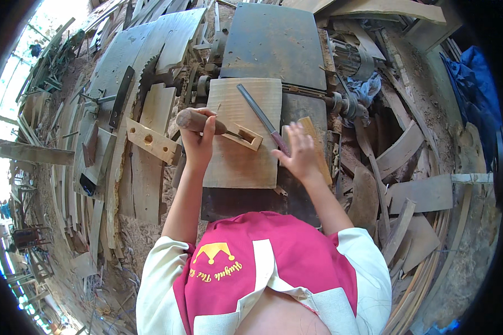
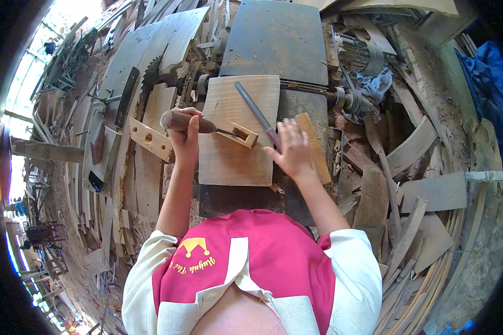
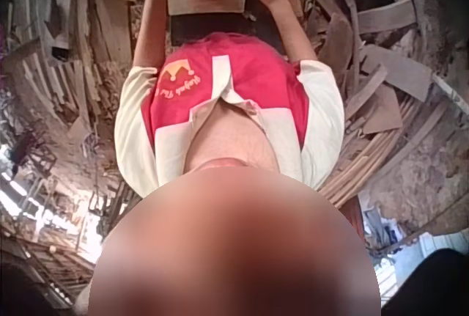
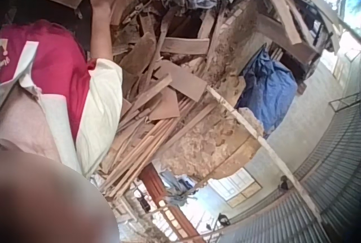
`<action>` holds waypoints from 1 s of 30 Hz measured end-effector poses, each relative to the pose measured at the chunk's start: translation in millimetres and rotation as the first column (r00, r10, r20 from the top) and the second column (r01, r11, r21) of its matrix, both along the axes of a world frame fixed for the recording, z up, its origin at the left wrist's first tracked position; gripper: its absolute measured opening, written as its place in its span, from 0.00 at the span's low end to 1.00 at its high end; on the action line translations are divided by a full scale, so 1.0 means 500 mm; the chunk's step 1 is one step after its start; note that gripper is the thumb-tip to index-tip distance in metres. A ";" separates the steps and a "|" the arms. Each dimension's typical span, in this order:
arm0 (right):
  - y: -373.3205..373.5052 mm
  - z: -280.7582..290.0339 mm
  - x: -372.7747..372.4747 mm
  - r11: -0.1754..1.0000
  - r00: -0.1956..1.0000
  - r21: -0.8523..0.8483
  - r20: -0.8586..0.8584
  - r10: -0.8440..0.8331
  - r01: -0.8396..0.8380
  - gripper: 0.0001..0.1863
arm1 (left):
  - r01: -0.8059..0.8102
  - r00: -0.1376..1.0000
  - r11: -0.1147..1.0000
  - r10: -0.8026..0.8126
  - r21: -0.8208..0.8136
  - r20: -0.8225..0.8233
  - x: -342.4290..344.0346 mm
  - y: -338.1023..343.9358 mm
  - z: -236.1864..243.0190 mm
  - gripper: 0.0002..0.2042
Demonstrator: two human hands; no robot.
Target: The person carves a mortise into a wooden block using a chisel and a mallet.
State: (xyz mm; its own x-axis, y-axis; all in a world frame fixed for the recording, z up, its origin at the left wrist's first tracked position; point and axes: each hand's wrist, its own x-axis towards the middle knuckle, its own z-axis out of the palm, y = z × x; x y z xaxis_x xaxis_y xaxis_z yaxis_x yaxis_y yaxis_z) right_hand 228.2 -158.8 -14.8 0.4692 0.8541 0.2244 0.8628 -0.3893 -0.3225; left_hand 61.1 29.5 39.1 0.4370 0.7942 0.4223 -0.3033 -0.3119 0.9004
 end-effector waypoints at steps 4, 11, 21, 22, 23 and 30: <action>0.087 -0.036 -0.068 0.998 0.998 -0.032 0.029 0.052 -0.051 0.35 | -0.021 0.999 0.994 0.026 -0.109 0.043 -0.021 0.010 -0.014 0.07; 0.108 -0.058 -0.087 0.989 0.999 -0.144 -0.008 0.044 -0.045 0.27 | -0.277 0.955 0.923 0.296 -0.268 0.034 -0.063 0.007 -0.049 0.10; 0.109 -0.070 -0.084 0.995 1.000 -0.097 -0.002 0.021 -0.021 0.27 | -0.183 0.976 0.895 0.215 -0.407 0.032 -0.090 0.012 -0.016 0.11; 0.109 -0.070 -0.084 0.995 1.000 -0.094 -0.008 0.021 -0.021 0.27 | -0.171 0.977 0.892 0.208 -0.418 0.044 -0.089 0.010 -0.003 0.11; 0.109 -0.070 -0.084 0.995 1.000 -0.093 -0.008 0.023 -0.024 0.27 | -0.173 0.977 0.892 0.210 -0.417 0.044 -0.091 0.011 0.002 0.11; 0.108 -0.074 -0.084 0.996 0.999 -0.078 -0.003 0.044 -0.044 0.27 | -0.259 0.936 0.863 0.335 -0.434 0.106 -0.149 0.044 0.031 0.12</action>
